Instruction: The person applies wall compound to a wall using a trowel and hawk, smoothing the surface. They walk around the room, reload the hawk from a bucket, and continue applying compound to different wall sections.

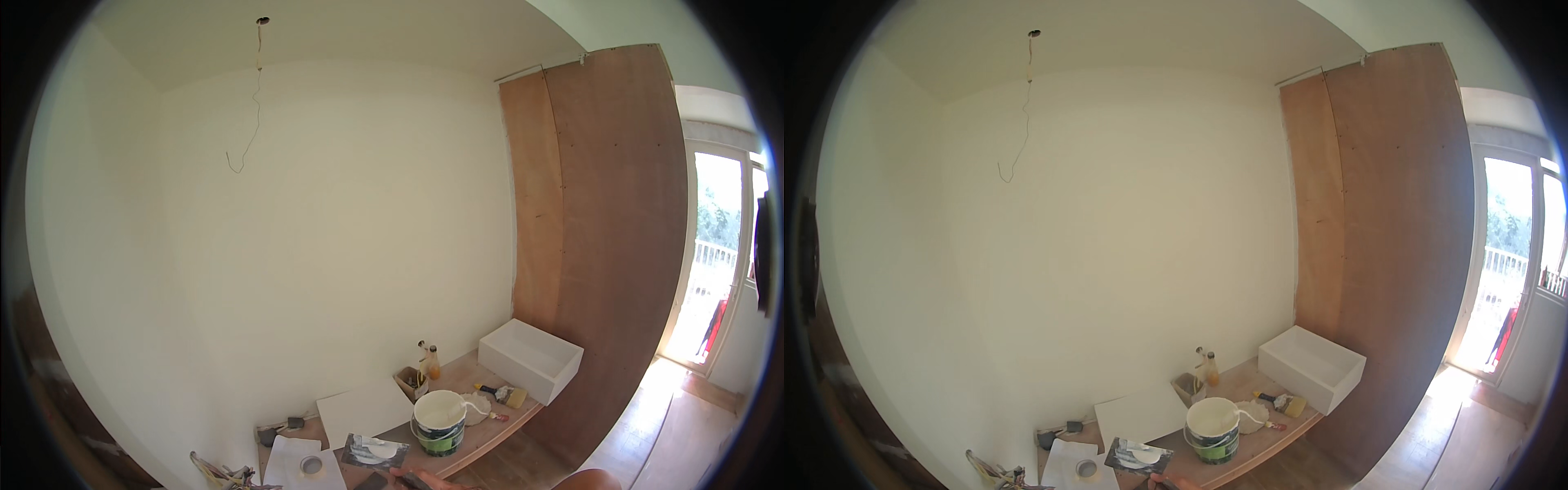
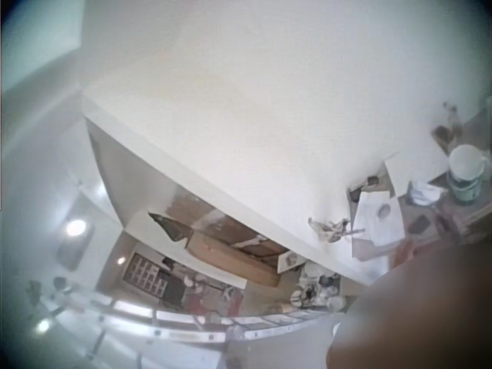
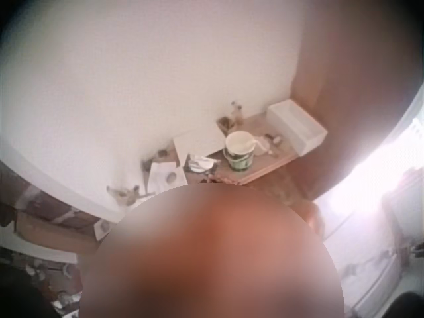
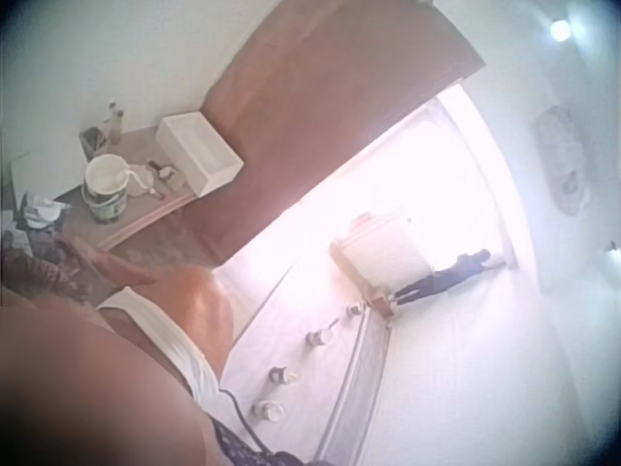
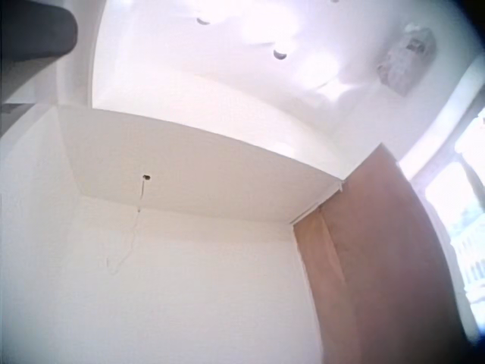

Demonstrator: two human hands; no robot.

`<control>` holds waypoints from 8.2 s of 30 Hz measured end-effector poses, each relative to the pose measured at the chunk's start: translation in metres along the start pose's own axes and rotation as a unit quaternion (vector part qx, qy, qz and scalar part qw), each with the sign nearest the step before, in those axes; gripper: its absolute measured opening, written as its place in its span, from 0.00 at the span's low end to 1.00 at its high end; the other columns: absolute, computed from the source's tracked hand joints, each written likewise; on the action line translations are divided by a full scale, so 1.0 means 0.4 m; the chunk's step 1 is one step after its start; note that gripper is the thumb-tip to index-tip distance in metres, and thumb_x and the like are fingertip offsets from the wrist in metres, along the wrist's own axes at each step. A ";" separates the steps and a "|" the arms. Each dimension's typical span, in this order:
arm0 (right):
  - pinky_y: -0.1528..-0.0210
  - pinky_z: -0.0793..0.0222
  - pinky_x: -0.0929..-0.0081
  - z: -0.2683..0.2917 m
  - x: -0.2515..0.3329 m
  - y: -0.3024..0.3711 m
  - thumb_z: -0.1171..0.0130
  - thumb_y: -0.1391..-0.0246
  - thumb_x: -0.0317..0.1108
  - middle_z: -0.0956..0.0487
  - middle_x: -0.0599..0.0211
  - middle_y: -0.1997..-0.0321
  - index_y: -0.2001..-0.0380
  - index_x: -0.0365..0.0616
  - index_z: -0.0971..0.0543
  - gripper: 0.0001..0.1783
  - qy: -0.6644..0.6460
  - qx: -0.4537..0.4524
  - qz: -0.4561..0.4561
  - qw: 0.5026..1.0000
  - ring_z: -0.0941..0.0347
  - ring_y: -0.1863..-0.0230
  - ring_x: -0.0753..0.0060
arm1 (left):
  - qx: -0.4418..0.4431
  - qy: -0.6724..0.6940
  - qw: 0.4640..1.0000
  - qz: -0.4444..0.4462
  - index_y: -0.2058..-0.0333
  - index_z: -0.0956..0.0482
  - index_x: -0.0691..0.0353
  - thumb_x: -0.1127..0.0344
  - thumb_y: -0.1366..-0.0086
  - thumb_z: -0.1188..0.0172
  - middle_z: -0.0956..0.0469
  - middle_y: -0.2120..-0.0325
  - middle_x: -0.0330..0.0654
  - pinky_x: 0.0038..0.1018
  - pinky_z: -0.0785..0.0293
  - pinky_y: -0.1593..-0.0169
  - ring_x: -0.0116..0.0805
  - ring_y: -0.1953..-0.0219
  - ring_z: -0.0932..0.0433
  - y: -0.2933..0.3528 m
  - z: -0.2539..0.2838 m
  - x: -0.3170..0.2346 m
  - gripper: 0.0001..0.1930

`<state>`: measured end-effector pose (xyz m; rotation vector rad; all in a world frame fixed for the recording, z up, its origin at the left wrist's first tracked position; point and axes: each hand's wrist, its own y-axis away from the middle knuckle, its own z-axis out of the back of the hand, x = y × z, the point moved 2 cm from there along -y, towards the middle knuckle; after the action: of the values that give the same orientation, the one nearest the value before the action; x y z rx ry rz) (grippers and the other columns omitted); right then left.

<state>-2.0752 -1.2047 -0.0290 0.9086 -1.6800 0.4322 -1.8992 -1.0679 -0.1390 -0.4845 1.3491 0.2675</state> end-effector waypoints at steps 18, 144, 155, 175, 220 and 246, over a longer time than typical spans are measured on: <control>0.80 0.48 0.83 0.007 -0.047 -0.003 0.58 0.35 0.57 0.30 0.75 0.75 0.62 0.44 0.22 0.27 -0.017 0.000 -0.063 0.998 0.41 0.78 0.86 | 0.016 0.186 0.968 0.167 0.64 0.23 0.62 0.49 0.29 0.52 0.26 0.74 0.38 0.29 0.31 0.64 0.27 0.71 0.29 -0.003 0.034 0.190 0.20; 0.91 0.50 0.85 2.089 0.184 2.473 0.57 0.31 0.41 0.36 0.74 0.83 0.64 0.39 0.28 0.16 -0.302 -0.528 0.313 0.729 0.46 0.91 0.84 | -0.147 -0.039 0.901 -0.406 0.53 0.35 0.83 0.70 0.37 0.48 0.25 0.60 0.56 0.34 0.30 0.51 0.39 0.61 0.24 0.153 -2.552 -1.105 0.19; 0.90 0.52 0.85 2.093 0.164 2.515 0.54 0.33 0.42 0.36 0.75 0.83 0.64 0.40 0.29 0.15 -0.322 -0.533 0.274 0.733 0.47 0.91 0.84 | -0.127 -0.104 0.941 -0.297 0.46 0.39 0.82 0.68 0.36 0.48 0.26 0.56 0.59 0.34 0.30 0.50 0.39 0.58 0.25 0.130 -2.530 -1.085 0.24; 0.89 0.52 0.84 2.051 0.064 2.589 0.53 0.34 0.45 0.34 0.74 0.84 0.64 0.41 0.28 0.16 -0.334 -0.585 0.274 0.686 0.46 0.91 0.84 | -0.234 -0.154 0.866 -0.415 0.49 0.36 0.80 0.64 0.36 0.45 0.24 0.58 0.62 0.40 0.28 0.49 0.53 0.56 0.21 -0.038 -2.468 -1.577 0.24; 0.90 0.52 0.80 2.023 -0.031 2.675 0.53 0.36 0.49 0.33 0.72 0.85 0.64 0.39 0.27 0.21 -0.290 -0.616 0.273 0.680 0.43 0.91 0.79 | -0.251 -0.117 0.853 -0.442 0.34 0.51 0.65 0.60 0.29 0.54 0.43 0.35 0.55 0.44 0.41 0.34 0.53 0.35 0.40 -0.015 -2.486 -1.560 0.30; 0.89 0.48 0.77 2.001 -0.050 2.662 0.52 0.36 0.50 0.32 0.70 0.85 0.63 0.36 0.28 0.24 -0.268 -0.611 0.271 0.694 0.42 0.92 0.75 | -0.255 -0.116 0.829 -0.484 0.34 0.51 0.69 0.47 0.29 0.57 0.45 0.35 0.56 0.42 0.44 0.33 0.52 0.33 0.43 -0.079 -2.488 -1.539 0.36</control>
<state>-3.3981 -1.0730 -0.1169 -0.5548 -2.1942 -0.6624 -2.8754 -1.5182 0.3245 -1.4691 0.6392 -0.1706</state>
